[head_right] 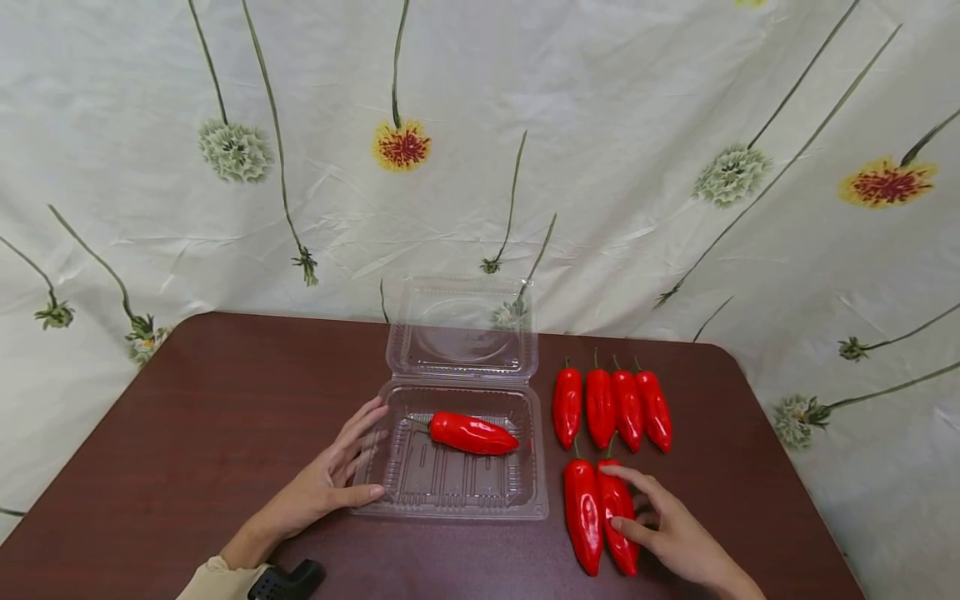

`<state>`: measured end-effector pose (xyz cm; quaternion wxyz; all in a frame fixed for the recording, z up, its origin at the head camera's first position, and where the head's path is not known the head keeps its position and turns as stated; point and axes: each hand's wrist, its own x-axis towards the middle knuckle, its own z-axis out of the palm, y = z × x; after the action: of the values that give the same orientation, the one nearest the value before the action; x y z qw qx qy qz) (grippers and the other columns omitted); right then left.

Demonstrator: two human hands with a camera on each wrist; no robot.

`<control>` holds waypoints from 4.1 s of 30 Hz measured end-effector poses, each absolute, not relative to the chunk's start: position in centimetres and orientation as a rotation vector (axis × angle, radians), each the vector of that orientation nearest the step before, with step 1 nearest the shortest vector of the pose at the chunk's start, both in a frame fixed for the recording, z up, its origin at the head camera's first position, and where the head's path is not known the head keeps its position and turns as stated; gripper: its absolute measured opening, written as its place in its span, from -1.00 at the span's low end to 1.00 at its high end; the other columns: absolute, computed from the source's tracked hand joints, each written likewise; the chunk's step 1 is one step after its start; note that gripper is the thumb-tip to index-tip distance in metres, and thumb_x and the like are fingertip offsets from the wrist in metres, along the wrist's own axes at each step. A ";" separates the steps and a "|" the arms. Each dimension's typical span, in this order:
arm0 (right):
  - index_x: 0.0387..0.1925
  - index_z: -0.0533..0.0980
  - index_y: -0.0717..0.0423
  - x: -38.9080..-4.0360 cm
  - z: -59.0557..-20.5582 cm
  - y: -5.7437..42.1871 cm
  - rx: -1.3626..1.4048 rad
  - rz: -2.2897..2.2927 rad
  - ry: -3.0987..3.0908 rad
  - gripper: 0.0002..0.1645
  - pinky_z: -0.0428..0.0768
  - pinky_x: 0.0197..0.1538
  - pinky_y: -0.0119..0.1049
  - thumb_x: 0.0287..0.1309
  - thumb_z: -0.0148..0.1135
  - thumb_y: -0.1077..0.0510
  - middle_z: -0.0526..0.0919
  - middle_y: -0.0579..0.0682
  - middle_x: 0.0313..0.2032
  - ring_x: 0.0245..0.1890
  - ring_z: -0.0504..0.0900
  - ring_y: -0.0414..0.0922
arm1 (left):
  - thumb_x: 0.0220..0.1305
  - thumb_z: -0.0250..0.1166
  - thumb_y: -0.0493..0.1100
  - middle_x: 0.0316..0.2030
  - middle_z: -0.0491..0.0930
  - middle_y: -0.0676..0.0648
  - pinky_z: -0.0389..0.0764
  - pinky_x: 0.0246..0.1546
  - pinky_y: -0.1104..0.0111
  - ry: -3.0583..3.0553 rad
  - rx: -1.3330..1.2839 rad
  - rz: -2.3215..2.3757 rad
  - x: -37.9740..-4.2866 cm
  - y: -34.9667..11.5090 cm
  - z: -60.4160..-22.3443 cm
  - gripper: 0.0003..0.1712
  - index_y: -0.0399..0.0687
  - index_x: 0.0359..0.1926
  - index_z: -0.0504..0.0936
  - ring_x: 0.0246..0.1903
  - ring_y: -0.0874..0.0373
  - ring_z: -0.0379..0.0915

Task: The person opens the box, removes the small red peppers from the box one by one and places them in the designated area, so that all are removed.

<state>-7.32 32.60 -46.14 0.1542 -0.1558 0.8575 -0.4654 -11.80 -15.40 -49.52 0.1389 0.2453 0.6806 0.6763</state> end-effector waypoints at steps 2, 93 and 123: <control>0.45 0.26 0.06 -7.2 -46.2 32.5 -0.477 -1.332 2.495 -0.24 0.64 -0.26 -0.33 0.28 0.33 0.15 0.45 -0.02 0.13 -0.20 0.59 -0.22 | 0.27 0.37 -0.33 0.61 -0.41 0.04 0.15 0.30 0.70 1.970 0.708 1.953 -11.8 -15.4 -49.5 0.09 -0.02 0.61 -0.12 0.51 -0.33 -0.22; 0.16 0.58 0.07 -19.6 -38.0 14.8 -1.197 -0.692 2.401 -0.56 0.58 0.15 -0.13 0.23 0.34 0.24 0.58 0.03 0.15 0.17 0.52 0.01 | 0.26 0.36 -0.36 0.61 -0.41 0.00 0.14 0.33 0.68 1.953 0.761 1.985 -11.8 -15.5 -49.6 0.08 -0.03 0.61 -0.11 0.51 -0.33 -0.24; 0.15 0.60 -0.05 -18.9 -40.8 13.8 -1.097 -0.451 2.400 -0.46 0.48 0.20 -0.13 0.15 0.33 0.38 0.58 -0.01 0.14 0.19 0.47 -0.04 | 0.26 0.37 -0.36 0.61 -0.42 -0.02 0.14 0.33 0.67 1.956 0.756 1.988 -11.9 -15.3 -49.6 0.09 -0.08 0.61 -0.12 0.49 -0.35 -0.24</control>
<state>-18.88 13.84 -40.80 0.2302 -0.3989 0.8723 -0.1640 -11.86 -15.32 -49.60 0.1256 0.2596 0.6714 0.6827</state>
